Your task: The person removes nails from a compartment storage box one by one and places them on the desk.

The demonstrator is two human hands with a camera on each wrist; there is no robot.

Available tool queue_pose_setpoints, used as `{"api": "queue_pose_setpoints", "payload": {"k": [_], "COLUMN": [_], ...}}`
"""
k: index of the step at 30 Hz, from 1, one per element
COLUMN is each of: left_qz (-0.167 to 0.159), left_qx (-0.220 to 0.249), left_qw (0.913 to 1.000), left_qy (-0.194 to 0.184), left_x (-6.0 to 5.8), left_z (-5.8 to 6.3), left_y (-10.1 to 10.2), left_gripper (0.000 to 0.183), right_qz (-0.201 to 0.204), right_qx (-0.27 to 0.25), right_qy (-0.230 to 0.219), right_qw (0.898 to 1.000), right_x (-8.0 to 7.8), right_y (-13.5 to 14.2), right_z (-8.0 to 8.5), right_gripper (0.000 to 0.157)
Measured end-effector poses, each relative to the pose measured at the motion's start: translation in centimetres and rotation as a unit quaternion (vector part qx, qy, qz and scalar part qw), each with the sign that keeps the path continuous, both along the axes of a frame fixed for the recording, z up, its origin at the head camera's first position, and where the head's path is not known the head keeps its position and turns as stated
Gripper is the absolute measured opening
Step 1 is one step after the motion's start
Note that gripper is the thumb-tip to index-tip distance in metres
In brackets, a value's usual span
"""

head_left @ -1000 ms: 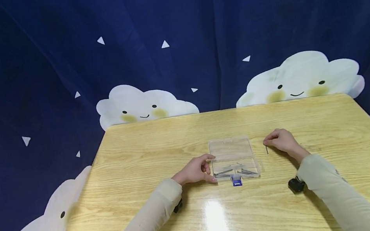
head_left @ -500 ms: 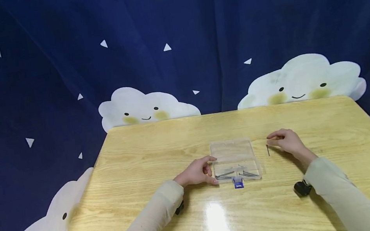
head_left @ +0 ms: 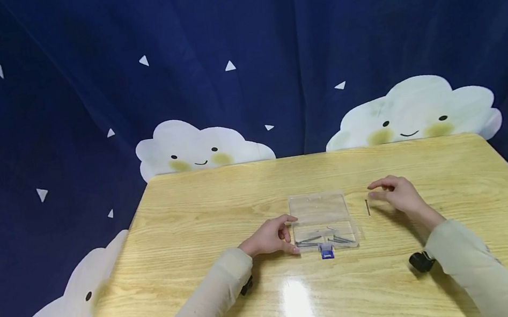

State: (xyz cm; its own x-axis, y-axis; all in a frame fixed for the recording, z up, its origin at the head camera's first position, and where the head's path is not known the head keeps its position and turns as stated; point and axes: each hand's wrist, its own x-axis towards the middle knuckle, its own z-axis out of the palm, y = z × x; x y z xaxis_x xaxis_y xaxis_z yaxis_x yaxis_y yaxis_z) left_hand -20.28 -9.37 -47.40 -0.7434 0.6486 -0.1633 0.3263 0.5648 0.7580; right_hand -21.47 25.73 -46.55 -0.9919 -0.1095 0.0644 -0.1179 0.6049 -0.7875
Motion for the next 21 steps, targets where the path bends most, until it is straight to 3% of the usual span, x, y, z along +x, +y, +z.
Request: {"api": "queue_pose_setpoints", "payload": {"k": [21], "left_qz": [0.004], "left_qx": [0.005], "left_qw": [0.9999], "left_qy": [-0.013], "left_x": [0.1], "left_z": [0.4], "left_y": [0.1], "left_gripper": [0.074], "right_qz": [0.019], "right_qx": [-0.022], "right_qy": [0.032], "right_qw": [0.999], "right_x": [1.5], "right_y": [-1.1], "right_z": [1.3], "right_gripper": [0.028]}}
